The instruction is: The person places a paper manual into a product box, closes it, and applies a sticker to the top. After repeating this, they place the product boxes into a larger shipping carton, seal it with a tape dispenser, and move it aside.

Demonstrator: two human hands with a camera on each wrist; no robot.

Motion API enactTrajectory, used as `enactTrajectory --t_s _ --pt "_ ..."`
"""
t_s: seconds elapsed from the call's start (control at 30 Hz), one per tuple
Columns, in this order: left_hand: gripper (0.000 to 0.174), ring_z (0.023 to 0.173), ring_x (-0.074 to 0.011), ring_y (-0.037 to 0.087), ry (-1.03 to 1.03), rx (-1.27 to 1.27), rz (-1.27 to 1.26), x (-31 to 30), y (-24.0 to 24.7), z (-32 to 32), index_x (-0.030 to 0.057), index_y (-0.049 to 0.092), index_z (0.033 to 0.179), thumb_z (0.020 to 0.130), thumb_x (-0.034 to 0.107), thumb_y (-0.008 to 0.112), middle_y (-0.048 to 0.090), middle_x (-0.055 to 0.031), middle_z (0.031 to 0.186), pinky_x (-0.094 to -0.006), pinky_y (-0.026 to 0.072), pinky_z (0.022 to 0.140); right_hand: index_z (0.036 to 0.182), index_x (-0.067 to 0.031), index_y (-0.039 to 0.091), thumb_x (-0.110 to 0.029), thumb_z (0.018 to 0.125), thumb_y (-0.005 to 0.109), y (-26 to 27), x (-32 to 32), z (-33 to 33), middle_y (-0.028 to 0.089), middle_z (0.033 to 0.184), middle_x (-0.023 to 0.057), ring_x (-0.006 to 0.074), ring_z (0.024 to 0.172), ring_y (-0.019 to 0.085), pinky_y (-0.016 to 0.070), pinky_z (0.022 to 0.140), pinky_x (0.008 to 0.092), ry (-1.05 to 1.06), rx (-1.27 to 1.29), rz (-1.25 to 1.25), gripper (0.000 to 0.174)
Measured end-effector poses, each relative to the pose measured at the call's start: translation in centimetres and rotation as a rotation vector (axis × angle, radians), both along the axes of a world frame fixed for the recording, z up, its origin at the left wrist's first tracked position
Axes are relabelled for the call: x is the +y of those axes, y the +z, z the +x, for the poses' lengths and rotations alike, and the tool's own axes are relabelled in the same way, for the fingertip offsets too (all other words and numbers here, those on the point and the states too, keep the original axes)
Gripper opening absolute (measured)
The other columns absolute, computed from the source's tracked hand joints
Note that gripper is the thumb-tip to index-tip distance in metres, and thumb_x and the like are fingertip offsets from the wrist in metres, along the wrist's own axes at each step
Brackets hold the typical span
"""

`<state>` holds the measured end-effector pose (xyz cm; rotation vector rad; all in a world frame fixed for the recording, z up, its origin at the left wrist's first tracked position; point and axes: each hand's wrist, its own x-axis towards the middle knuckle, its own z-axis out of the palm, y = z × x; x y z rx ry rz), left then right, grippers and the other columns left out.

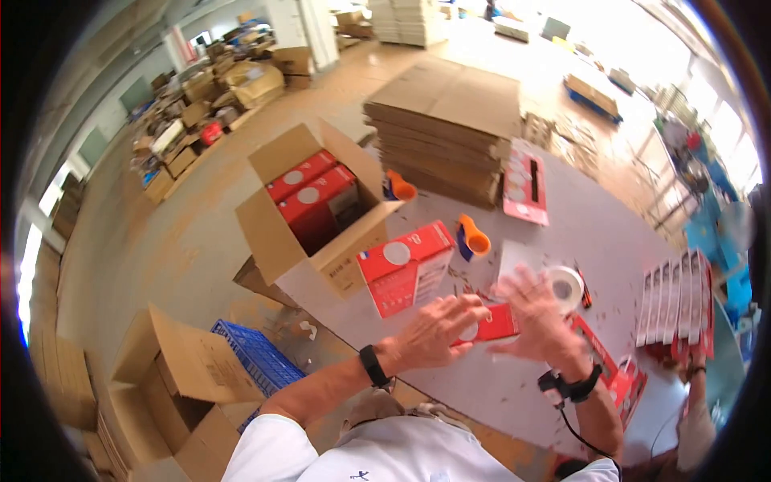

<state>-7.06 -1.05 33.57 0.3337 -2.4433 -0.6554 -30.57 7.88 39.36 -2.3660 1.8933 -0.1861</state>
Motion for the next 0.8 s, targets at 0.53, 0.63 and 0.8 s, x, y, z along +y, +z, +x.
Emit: enactTrajectory --t_s 0.53,0.63,0.8 --pt "0.043 0.131 -0.0343 0.056 0.611 -0.17 -0.245 -12.0 3.1 20.1 0.0115 0.068 0.12 0.08 0.018 0.08 0.064 -0.0088 0.128 -0.0537 0.0367 0.117 0.147 -0.0032 0.045 -0.015 0.065 0.095 22.6 -0.8 -10.8 0.062 0.129 0.0141 0.0237 0.099 0.067 0.0565 0.084 0.0392 -0.138 -0.844 -0.186 0.096" --pt "0.035 0.124 -0.0299 0.057 0.544 -0.074 -0.265 -13.7 0.1 20.8 0.0094 0.071 0.112 0.078 0.014 0.079 0.063 -0.0097 0.121 -0.0503 0.0411 0.11 0.147 -0.0019 0.046 -0.004 0.069 0.091 24.2 -8.1 -12.7 0.062 0.124 0.0124 0.0214 0.098 0.066 0.0567 0.081 0.037 -0.105 -0.766 -0.236 0.09" --pt "0.03 0.118 -0.0276 0.056 0.59 0.0 -0.303 -13.7 -1.1 20.9 0.0081 0.074 0.108 0.078 0.008 0.074 0.061 -0.0067 0.113 -0.0446 0.0446 0.104 0.146 -0.0028 0.05 -0.005 0.064 0.095 26.8 -24.0 -0.5 0.065 0.126 0.0098 0.0204 0.112 0.063 0.0507 0.097 0.0359 0.179 -0.561 -0.149 0.093"
